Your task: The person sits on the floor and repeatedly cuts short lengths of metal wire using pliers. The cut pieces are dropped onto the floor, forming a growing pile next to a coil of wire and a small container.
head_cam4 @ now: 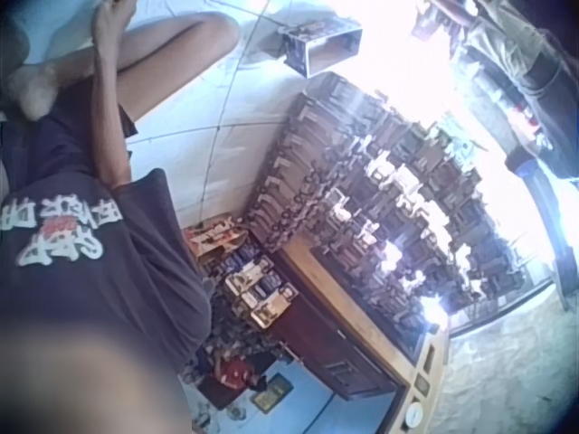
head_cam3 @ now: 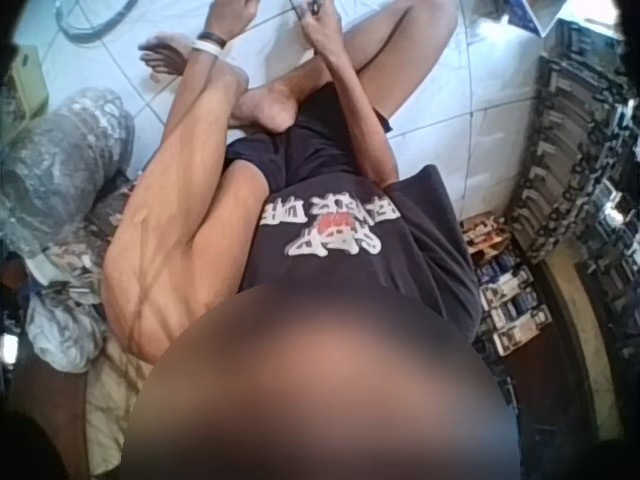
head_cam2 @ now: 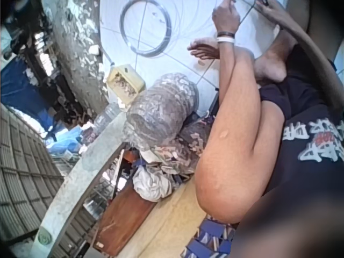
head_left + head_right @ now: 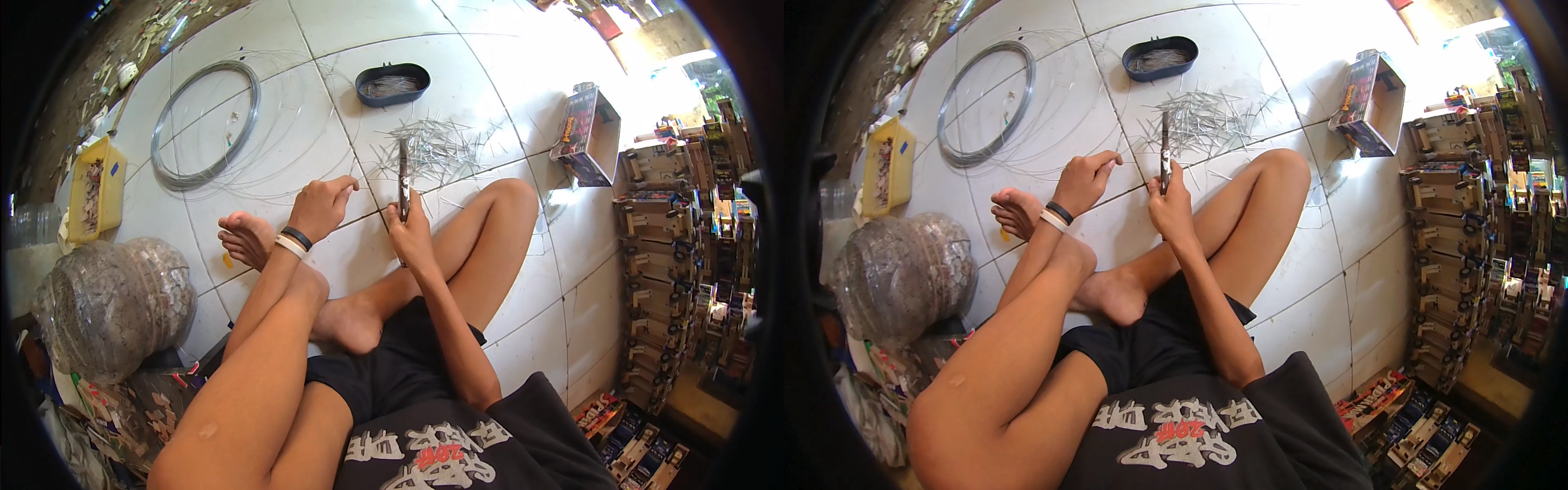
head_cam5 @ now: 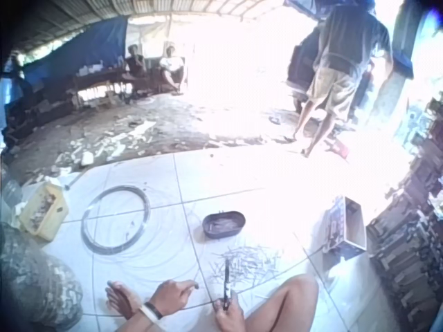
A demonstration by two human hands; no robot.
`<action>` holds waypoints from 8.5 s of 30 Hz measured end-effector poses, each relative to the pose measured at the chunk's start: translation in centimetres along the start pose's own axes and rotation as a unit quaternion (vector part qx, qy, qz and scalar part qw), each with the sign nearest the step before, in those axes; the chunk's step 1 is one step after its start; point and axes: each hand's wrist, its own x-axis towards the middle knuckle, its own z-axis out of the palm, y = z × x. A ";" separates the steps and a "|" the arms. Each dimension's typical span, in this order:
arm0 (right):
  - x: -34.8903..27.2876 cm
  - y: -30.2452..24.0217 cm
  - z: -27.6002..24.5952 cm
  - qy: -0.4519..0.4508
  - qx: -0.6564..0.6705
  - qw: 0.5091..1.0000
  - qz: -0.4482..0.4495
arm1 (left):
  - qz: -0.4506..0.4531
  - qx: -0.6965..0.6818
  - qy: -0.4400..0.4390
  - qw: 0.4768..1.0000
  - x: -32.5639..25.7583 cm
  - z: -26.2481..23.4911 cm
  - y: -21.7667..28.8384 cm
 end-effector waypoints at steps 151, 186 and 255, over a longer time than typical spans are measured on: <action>0.6 -0.4 -0.6 -0.057 -0.025 0.998 0.003 | -0.003 -0.001 0.004 1.000 0.1 -0.3 0.5; -1.2 1.7 0.3 -0.077 0.088 0.992 -0.036 | -0.043 0.013 -0.033 0.998 0.4 -0.8 1.3; 2.4 -0.9 0.5 -0.027 0.000 0.999 -0.035 | -0.011 0.036 0.005 0.999 0.7 0.6 -1.1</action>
